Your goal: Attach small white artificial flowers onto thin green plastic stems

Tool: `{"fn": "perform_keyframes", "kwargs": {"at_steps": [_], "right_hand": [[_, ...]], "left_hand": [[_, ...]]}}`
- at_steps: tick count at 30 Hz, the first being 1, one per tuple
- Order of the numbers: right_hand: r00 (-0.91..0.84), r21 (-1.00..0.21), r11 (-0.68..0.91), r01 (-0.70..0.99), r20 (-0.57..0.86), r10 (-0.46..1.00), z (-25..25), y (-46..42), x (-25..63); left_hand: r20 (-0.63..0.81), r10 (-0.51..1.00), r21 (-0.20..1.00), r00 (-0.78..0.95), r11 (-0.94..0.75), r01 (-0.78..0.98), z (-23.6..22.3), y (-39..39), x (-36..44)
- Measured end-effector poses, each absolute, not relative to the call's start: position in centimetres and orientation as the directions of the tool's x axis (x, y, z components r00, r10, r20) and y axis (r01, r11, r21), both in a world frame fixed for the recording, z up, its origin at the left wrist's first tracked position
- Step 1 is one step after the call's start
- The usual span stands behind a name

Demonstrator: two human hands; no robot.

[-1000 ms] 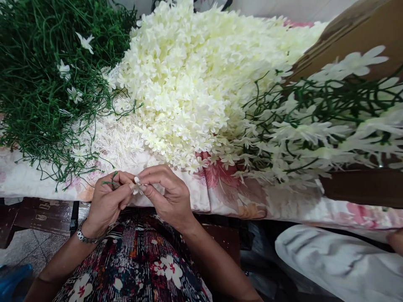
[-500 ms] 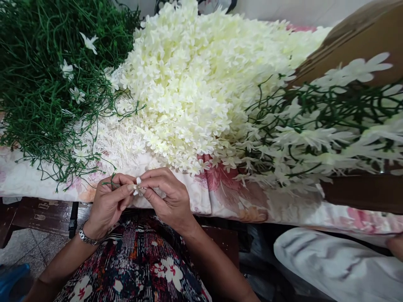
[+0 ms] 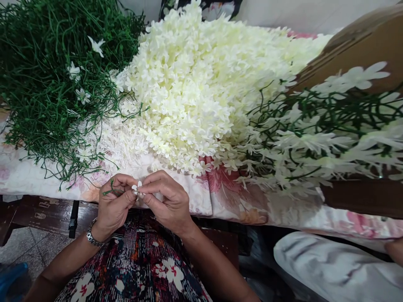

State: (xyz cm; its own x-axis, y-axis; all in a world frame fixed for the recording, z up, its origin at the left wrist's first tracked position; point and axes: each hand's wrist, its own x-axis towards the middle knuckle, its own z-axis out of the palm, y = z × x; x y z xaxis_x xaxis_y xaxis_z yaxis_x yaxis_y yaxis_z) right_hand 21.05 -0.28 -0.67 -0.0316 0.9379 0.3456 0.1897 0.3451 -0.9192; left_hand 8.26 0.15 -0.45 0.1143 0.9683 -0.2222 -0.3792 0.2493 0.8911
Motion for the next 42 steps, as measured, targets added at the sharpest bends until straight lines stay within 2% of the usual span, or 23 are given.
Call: {"fn": "perform_keyframes", "kwargs": {"at_steps": [7, 10, 14, 20, 26, 31, 39, 42], "right_hand": [[-0.220, -0.888, 0.298, 0.351, 0.231, 0.948, 0.6, -0.3, 21.8], [-0.241, -0.850, 0.305, 0.429, 0.218, 0.946, 0.9, -0.4, 21.6], [-0.210, -0.899, 0.240, 0.366, 0.172, 0.962, 0.8, -0.4, 21.7], [-0.222, -0.970, 0.094, 0.222, 0.043, 0.974, 0.4, -0.4, 22.2], [-0.185, -0.909, 0.268, 0.318, 0.218, 0.958, 0.7, -0.4, 22.3], [-0.112, -0.898, 0.294, 0.327, 0.273, 0.956, 1.0, -0.3, 23.3], [-0.254, -0.895, 0.374, 0.241, 0.314, 0.915, 2.1, -0.3, 23.3], [-0.257, -0.874, 0.413, 0.257, 0.350, 0.901, 2.2, -0.5, 23.0]], "left_hand": [[-0.144, 0.989, 0.965, -0.008, 0.139, -0.223, -0.4, 0.1, 7.8], [-0.123, 0.992, 0.980, 0.006, 0.122, -0.160, -0.3, 0.0, 7.8], [-0.079, 0.996, 0.994, 0.034, 0.082, -0.072, 0.0, -0.3, 7.7], [0.076, 0.994, 0.993, 0.077, -0.082, 0.082, 0.1, -0.6, 7.6], [-0.004, 0.985, 0.995, 0.175, -0.013, 0.095, 0.2, -0.1, 7.4], [-0.111, 0.930, 0.993, 0.350, 0.089, 0.078, 0.8, 0.4, 6.6], [-0.201, 0.909, 0.980, 0.366, 0.187, 0.076, 0.0, 0.1, 6.8], [-0.208, 0.893, 0.975, 0.400, 0.155, 0.161, 0.4, 0.1, 7.0]]}}
